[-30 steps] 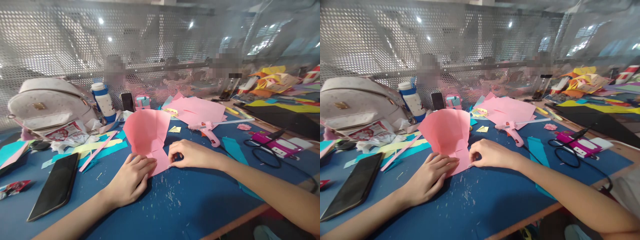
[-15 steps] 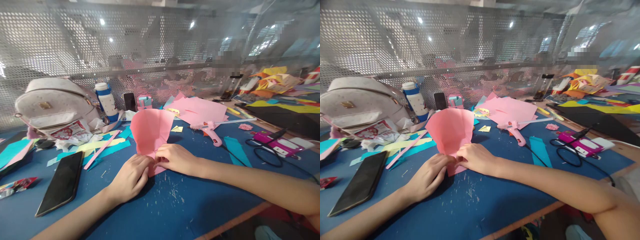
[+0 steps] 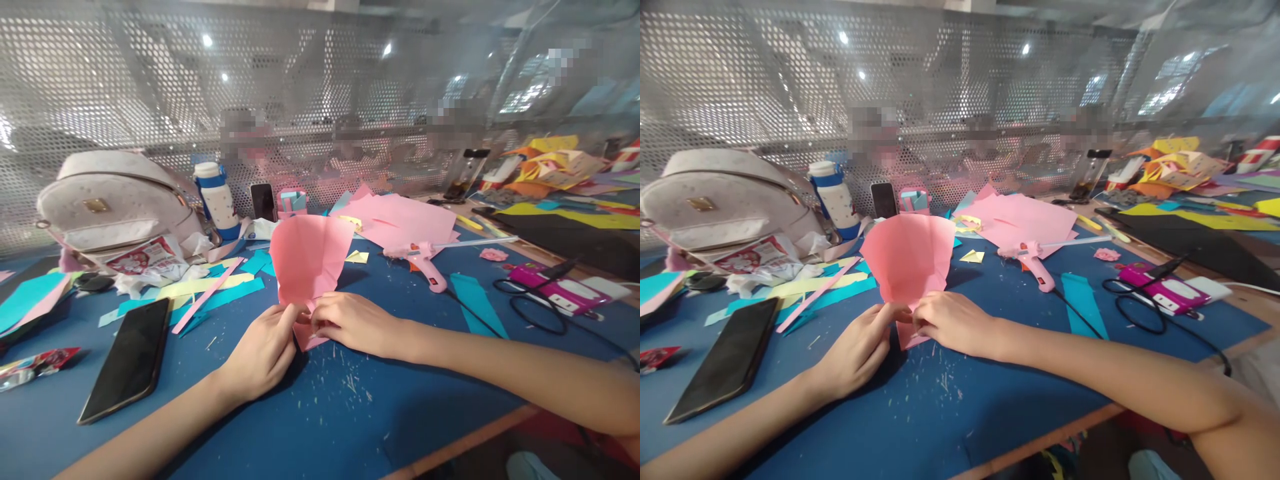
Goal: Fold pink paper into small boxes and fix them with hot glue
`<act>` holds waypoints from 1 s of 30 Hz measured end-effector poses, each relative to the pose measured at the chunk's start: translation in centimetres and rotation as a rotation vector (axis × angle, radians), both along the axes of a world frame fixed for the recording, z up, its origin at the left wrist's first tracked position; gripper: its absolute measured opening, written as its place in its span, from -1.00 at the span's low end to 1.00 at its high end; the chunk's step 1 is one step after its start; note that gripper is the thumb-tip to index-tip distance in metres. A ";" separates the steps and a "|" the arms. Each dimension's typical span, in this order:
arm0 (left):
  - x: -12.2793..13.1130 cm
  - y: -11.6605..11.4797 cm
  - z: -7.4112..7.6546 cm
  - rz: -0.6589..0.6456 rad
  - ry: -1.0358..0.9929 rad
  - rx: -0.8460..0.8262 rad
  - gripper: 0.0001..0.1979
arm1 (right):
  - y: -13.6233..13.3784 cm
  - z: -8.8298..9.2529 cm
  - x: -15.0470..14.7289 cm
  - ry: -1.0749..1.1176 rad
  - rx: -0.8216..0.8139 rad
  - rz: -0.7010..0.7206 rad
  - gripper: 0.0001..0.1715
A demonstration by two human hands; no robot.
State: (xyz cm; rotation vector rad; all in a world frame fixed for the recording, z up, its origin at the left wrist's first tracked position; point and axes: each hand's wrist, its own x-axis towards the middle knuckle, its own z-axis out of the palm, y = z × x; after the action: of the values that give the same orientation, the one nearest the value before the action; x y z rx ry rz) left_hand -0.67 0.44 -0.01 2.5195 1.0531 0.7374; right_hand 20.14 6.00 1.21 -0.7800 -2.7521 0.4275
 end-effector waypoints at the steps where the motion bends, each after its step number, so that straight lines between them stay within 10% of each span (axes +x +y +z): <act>1: 0.0 0.0 0.0 0.002 0.000 0.000 -0.58 | -0.2 0.0 0.0 -0.003 0.009 0.006 -0.92; 30: -1.6 0.8 -0.5 -0.024 -0.076 -0.166 -0.39 | -0.8 -0.1 -1.7 0.014 0.156 0.049 -0.91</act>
State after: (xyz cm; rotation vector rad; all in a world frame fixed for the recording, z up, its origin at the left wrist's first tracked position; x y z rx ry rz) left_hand -2.28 1.24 -0.52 2.3415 1.0131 0.7036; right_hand 18.47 5.18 1.10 -0.6703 -2.7553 0.2228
